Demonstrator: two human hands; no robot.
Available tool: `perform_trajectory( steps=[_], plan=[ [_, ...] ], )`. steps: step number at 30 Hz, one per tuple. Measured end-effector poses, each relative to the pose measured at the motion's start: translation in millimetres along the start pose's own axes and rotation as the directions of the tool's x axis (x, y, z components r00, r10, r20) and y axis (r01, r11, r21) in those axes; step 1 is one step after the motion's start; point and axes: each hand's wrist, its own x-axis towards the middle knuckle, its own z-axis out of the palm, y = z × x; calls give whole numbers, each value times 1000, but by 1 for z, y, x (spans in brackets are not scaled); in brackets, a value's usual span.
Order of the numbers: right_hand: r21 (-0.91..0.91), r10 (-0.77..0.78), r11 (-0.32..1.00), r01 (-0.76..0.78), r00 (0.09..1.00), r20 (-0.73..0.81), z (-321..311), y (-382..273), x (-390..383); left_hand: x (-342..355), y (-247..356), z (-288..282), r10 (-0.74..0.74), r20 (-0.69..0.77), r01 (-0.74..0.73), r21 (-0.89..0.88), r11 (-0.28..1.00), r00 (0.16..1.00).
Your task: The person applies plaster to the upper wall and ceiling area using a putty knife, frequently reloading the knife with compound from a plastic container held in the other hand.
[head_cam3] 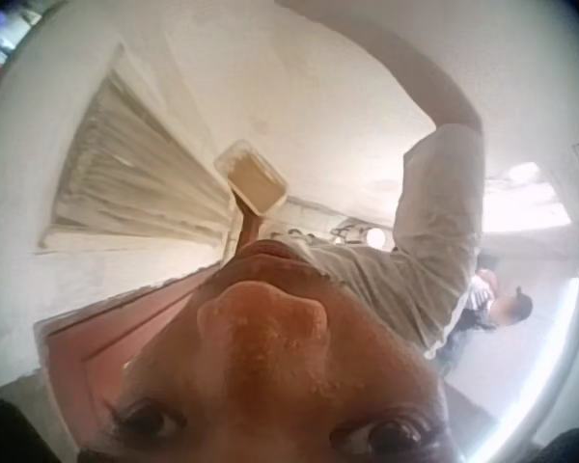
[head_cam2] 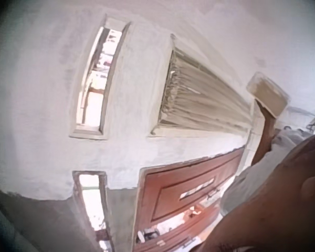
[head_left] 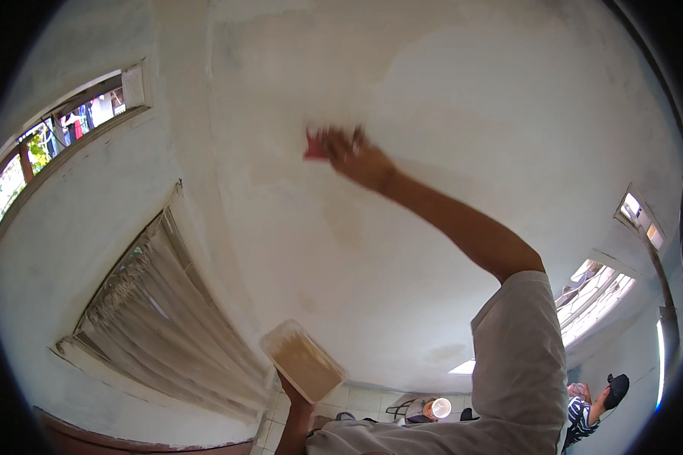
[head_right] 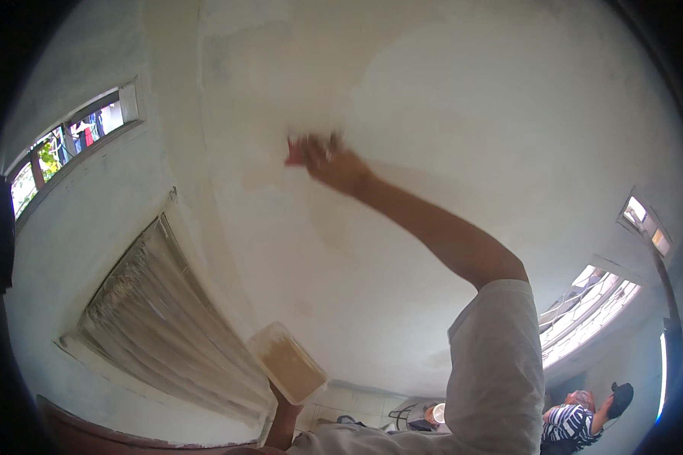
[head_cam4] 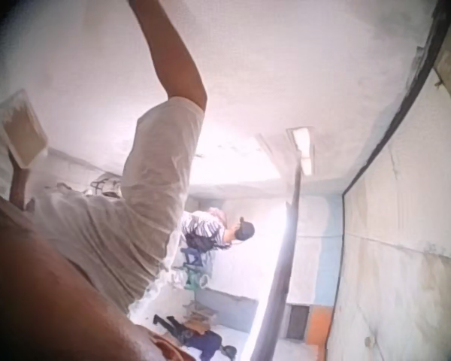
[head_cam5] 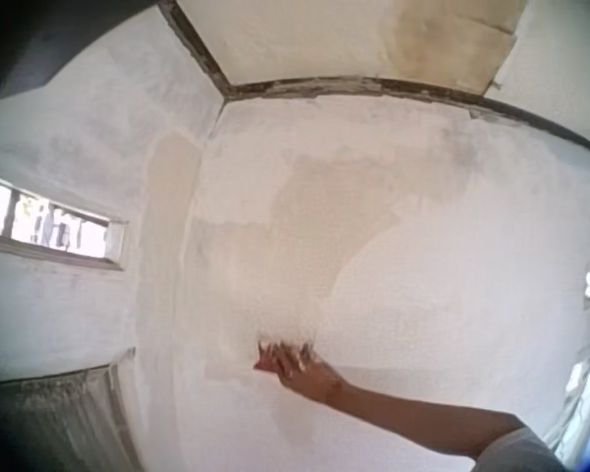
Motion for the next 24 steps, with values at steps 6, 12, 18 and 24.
perform_trajectory(
  steps=[6, 12, 18, 24],
  plan=[
    [351, 5, 936, -19, 999, 41, -48, -34, -22, 4, 6, -2, -131, -19, 117, -325, 938, 991],
    [167, 387, 919, -358, 901, -197, -54, 161, 52, 3, 12, -5, -156, 26, 157, -284, 946, 987],
    [49, 366, 930, -364, 930, -43, -18, 154, 27, 2, 7, -2, -105, 15, 105, -216, 971, 994],
    [313, -26, 950, 14, 999, 35, -24, -55, -86, 4, 3, 9, 37, -8, -37, -28, 999, 999]
  ],
)
